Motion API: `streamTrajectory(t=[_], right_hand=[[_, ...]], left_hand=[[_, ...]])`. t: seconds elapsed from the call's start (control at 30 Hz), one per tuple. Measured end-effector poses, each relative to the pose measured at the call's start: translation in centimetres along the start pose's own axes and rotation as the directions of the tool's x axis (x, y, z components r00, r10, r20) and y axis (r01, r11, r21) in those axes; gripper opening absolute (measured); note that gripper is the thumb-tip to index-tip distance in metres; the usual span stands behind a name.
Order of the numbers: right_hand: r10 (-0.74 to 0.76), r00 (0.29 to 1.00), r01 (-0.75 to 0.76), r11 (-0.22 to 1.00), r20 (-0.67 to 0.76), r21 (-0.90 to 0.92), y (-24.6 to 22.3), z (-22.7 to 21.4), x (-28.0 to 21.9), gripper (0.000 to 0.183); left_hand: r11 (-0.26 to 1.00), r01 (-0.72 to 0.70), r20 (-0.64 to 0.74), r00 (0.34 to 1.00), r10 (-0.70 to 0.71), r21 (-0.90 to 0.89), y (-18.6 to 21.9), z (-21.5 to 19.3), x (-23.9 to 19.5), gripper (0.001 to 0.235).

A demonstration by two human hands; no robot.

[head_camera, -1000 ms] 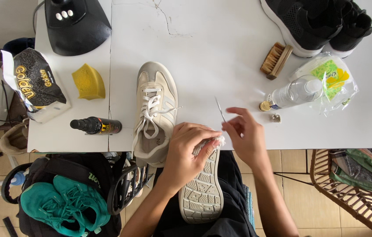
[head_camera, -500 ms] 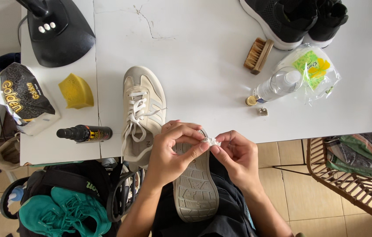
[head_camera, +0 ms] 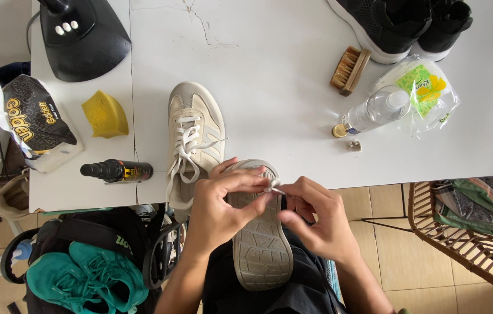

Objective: The person cleans the sole of a white sneaker using a small white cloth. They rub the cloth into the tread pattern of the sole, then fold the cloth and continue cleaning different sections of the shoe's bottom.

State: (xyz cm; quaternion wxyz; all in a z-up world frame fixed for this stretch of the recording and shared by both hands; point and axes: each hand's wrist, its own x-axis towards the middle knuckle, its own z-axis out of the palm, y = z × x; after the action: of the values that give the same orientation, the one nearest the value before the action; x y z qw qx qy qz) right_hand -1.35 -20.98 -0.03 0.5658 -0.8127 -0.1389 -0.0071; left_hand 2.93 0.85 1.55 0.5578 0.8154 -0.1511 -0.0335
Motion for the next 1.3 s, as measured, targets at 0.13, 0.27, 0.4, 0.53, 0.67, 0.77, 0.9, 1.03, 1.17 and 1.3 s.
streamTrajectory(t=[0.13, 0.27, 0.4, 0.53, 0.67, 0.77, 0.9, 1.03, 1.17, 1.3], right_hand=[[-0.072, 0.979, 0.039, 0.985, -0.193, -0.171, 0.5, 1.2, -0.9, 0.024], [-0.220, 0.936, 0.101, 0.914, -0.273, -0.393, 1.0, 2.0, -1.4, 0.020], [-0.311, 0.902, 0.156, 0.881, -0.298, -0.447, 0.9, 2.3, -1.1, 0.021], [-0.365, 0.887, 0.213, 0.867, -0.284, -0.450, 0.9, 1.9, -0.9, 0.020], [-0.477, 0.849, 0.318, 0.805, -0.228, -0.501, 0.9, 1.8, -0.8, 0.017], [-0.495, 0.843, 0.359, 0.810, -0.211, -0.464, 0.5, 1.6, -0.5, 0.010], [-0.653, 0.736, 0.415, 0.642, -0.177, -0.645, 3.6, 2.3, -1.2, 0.064], [-0.626, 0.750, 0.457, 0.724, -0.213, -0.516, 1.8, 2.1, -0.3, 0.019], [-0.580, 0.759, 0.461, 0.800, -0.295, -0.385, 2.7, 2.4, -0.4, 0.020], [-0.361, 0.912, 0.286, 0.900, -0.196, -0.328, 2.0, 1.8, -0.9, 0.022]], left_hand=[[0.992, 0.033, -0.011, 0.999, -0.035, -0.124, -0.9, 0.1, -0.5, 0.024], [0.987, 0.038, -0.027, 0.999, -0.043, -0.158, -0.8, 0.0, -0.6, 0.019], [0.983, 0.013, -0.013, 1.000, -0.015, -0.184, -0.3, -0.3, -0.7, 0.013], [0.967, 0.004, 0.049, 0.999, 0.008, -0.256, -1.4, -0.7, -1.0, 0.011], [0.966, -0.084, 0.012, 0.996, 0.090, -0.245, -2.3, -0.2, -1.1, 0.020], [0.970, -0.096, 0.029, 0.994, 0.105, -0.222, -2.3, -0.1, -1.2, 0.022], [0.982, -0.080, 0.064, 0.994, 0.092, -0.170, -1.4, -0.4, -0.9, 0.014], [0.963, -0.083, 0.046, 0.994, 0.098, -0.257, -1.3, -0.5, -0.5, 0.014], [0.953, -0.175, 0.012, 0.983, 0.184, -0.246, -2.6, 0.2, -0.4, 0.023], [0.966, -0.249, -0.101, 0.965, 0.241, -0.076, -3.4, 2.0, 0.1, 0.023]])
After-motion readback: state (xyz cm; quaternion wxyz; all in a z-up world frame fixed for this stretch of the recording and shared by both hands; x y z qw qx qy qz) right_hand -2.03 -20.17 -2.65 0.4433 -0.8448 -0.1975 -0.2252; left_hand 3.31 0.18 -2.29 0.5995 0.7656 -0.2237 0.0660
